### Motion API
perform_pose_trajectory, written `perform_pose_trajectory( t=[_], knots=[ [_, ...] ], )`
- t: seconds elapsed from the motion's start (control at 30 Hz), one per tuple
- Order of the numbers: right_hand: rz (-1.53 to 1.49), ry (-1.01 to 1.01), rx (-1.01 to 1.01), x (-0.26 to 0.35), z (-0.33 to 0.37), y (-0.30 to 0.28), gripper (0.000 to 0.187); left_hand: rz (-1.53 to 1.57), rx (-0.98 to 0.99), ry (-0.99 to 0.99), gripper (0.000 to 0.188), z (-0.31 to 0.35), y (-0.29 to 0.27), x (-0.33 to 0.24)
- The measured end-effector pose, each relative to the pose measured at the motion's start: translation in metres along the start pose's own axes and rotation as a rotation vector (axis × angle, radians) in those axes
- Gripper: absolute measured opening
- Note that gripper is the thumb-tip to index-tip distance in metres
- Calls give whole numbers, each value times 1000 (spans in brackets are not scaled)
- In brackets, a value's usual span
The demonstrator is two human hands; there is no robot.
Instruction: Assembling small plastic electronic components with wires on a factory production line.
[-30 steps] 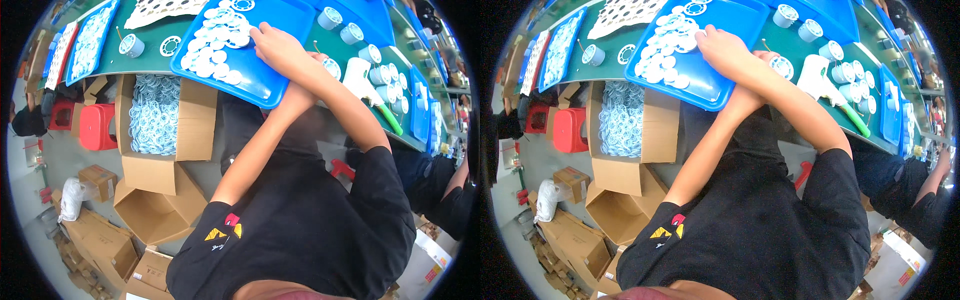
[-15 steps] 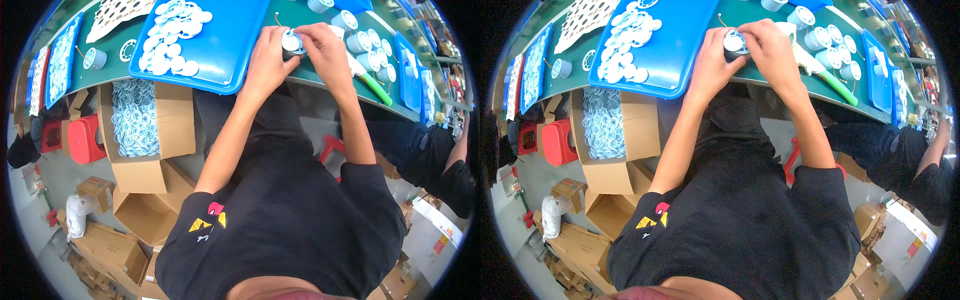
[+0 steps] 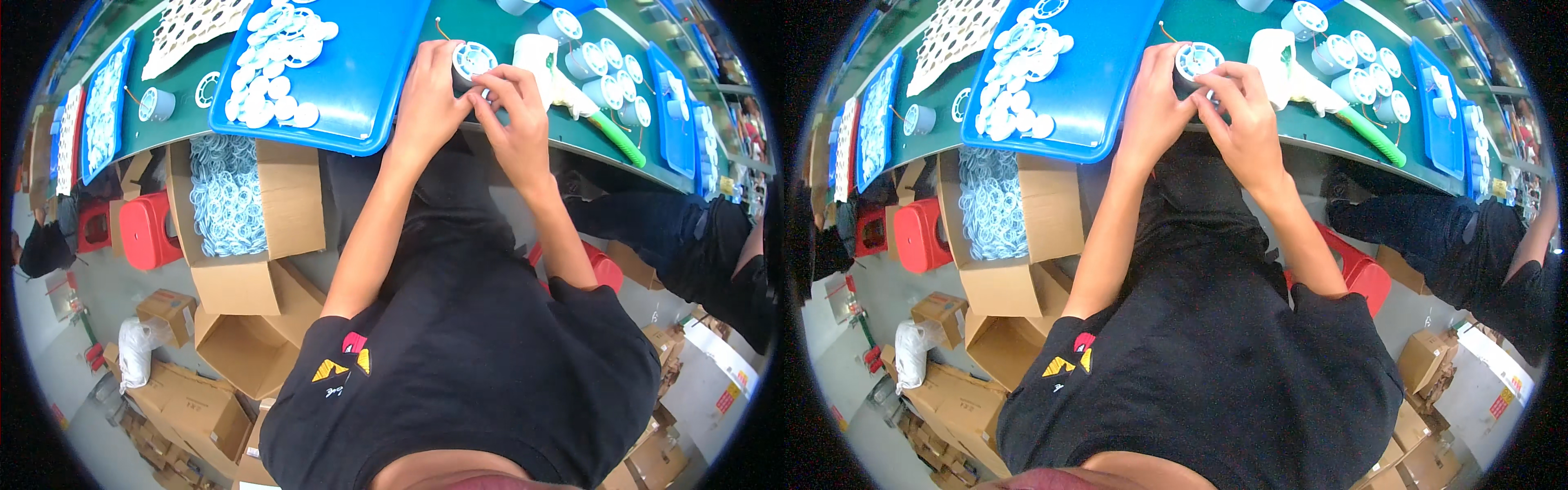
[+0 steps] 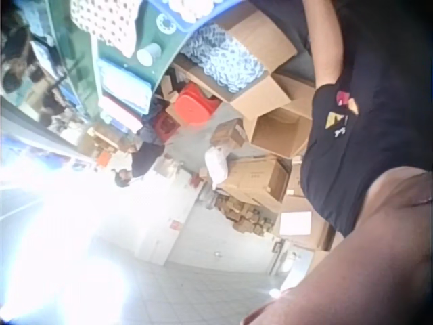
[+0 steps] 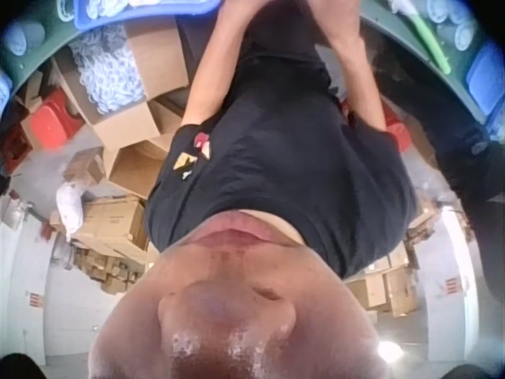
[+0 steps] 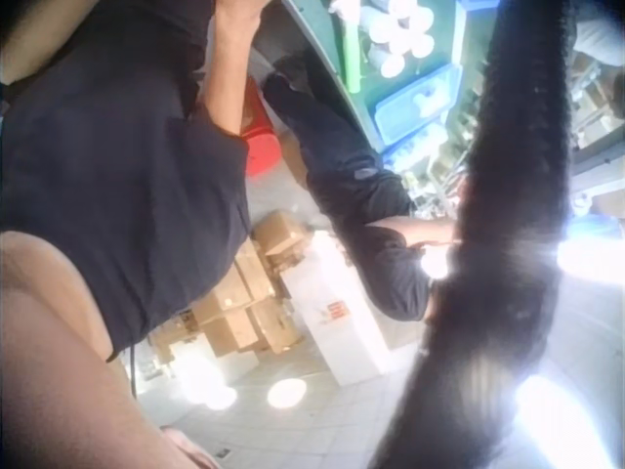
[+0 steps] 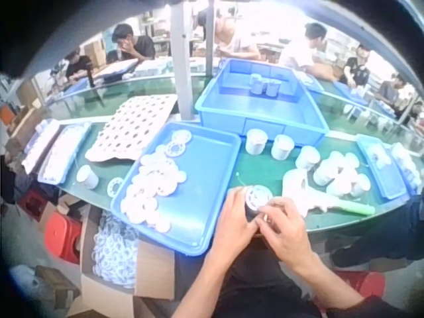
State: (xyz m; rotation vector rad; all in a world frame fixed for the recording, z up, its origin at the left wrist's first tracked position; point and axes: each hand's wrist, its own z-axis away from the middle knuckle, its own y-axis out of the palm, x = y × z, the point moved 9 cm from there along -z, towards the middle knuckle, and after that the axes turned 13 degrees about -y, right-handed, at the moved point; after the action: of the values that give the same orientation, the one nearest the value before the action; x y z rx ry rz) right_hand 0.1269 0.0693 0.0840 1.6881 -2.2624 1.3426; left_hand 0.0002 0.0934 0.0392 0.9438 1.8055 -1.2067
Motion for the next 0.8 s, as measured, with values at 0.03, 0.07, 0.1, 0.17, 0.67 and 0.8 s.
perform_pose_trajectory(
  t=[0.03, 0.07, 0.1, 0.17, 0.67, 0.8],
  knots=[
    [-4, 43, -55, -1, 3, -3, 26, -1, 1, -1, 60, 1, 2, 0],
    [-10, 84, -112, -3, 4, -6, 25, 0, -9, -1, 60, 1, 1, -1],
    [-12, 84, -115, -1, 5, -6, 25, 2, -19, 1, 60, 0, 0, -2],
    [38, 90, -101, 1, 8, -10, 21, -16, -28, 14, 60, 0, -1, -3],
    [178, -111, -76, -5, -33, -13, 16, 20, -24, 25, 63, 0, -1, -6],
    [135, -43, -80, -9, -24, -11, 17, 11, -22, 20, 64, 1, -2, -7]
  ],
)
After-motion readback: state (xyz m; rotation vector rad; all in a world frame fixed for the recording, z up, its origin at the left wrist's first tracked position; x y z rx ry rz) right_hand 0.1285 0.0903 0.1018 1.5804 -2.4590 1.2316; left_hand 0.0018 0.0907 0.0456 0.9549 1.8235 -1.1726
